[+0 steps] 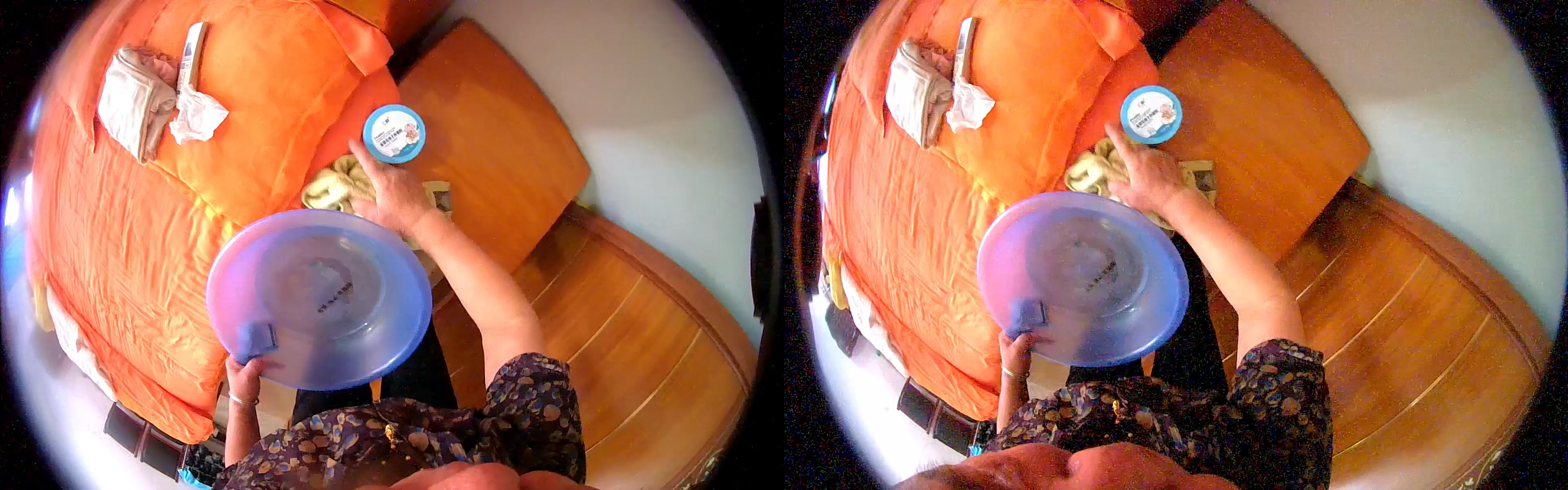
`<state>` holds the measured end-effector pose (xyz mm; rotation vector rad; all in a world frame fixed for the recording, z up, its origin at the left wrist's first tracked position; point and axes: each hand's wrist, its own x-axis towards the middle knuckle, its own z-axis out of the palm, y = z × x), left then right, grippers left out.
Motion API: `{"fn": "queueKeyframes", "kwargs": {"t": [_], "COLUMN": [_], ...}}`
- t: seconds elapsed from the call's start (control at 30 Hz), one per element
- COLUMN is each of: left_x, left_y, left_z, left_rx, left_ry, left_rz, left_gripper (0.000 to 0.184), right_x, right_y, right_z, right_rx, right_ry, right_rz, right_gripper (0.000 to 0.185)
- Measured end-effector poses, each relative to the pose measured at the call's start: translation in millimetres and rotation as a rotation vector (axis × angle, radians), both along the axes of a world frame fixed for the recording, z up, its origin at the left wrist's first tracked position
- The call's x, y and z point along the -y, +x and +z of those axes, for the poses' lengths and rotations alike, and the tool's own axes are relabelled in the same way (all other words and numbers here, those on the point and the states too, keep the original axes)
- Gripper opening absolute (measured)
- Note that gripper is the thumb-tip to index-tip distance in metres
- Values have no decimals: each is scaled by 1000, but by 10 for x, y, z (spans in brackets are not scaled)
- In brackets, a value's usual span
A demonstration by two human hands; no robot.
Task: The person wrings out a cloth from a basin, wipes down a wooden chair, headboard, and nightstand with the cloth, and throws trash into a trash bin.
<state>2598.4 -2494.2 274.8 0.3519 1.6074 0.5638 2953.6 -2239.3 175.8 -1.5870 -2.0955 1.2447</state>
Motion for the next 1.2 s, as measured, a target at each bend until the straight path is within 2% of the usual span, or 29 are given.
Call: {"fn": "queueKeyframes", "kwargs": {"t": [0.1, 0.13, 0.17, 0.23, 0.27, 0.3, 0.37, 0.4, 0.43, 0.47, 0.5, 0.53, 0.57, 0.63, 0.73, 0.87, 0.97, 1.03, 1.07, 1.17, 1.2], "left_x": [26, 17, 3, 22, 33, 52, 80, 20, -83, -132, -96, -33, 5, -8, -110, -88, -221, -202, -157, -30, -10], "left_y": [-100, -101, -105, -129, -135, -140, -155, -106, 4, 59, 33, -5, -19, -15, 58, 97, 98, 37, -11, -141, -160], "left_z": [-56, -81, -97, -147, -185, -226, -277, -243, -179, -145, -193, -265, -313, -304, -256, -277, -155, -108, -128, -203, -193], "left_rx": [-31, -43, -55, -46, -43, -18, 30, 26, 23, 20, 21, 24, 25, 34, 68, 7, -22, -20, -39, -23, -8], "left_ry": [-24, -26, -28, -22, -20, -12, -2, -14, -24, -35, -39, -41, -41, -78, -96, -41, -49, -63, -62, -53, -54], "left_rz": [-56, -49, -41, -31, -23, -16, -6, 16, 36, 59, 43, 28, 15, -5, -1, 54, 35, 21, 13, 23, 22], "left_gripper": [32, 32, 32, 31, 31, 30, 29, 26, 24, 23, 24, 25, 26, 26, 26, 25, 26, 25, 26, 27, 27], "right_x": [-220, -318, -226, -276, -230, -255, -258, -295, -199, 47, 244, 524, 770, 909, 409, -829, -1376, -1412, -1258, -641, -406], "right_y": [-53, -78, -70, 147, 310, 465, 835, 765, 895, 994, 1041, 1068, 1035, 674, 498, 324, 360, 267, 228, -5, -79], "right_z": [-28, 141, -119, -109, -353, -201, -154, 356, 382, 203, 125, 28, -66, 45, -188, -433, -531, -474, -504, -551, -509], "right_rx": [76, 100, 12, -48, -5, -94, -28, -222, 42, 300, 385, 545, 670, 885, 780, 875, 974, 1082, 1024, 843, 789], "right_ry": [-214, -325, -82, -74, -103, -197, -137, -411, -216, 101, 237, 224, 327, 110, 252, 364, 274, 148, 270, 433, 390], "right_rz": [-41, -81, -186, -280, -367, -447, -511, -697, -534, -453, -373, -299, -170, -89, -119, -243, -249, -254, -280, -264, -146], "right_gripper": [82, 83, 85, 88, 88, 87, 72, 62, 57, 53, 54, 54, 57, 59, 61, 56, 51, 49, 40, 32, 33]}}
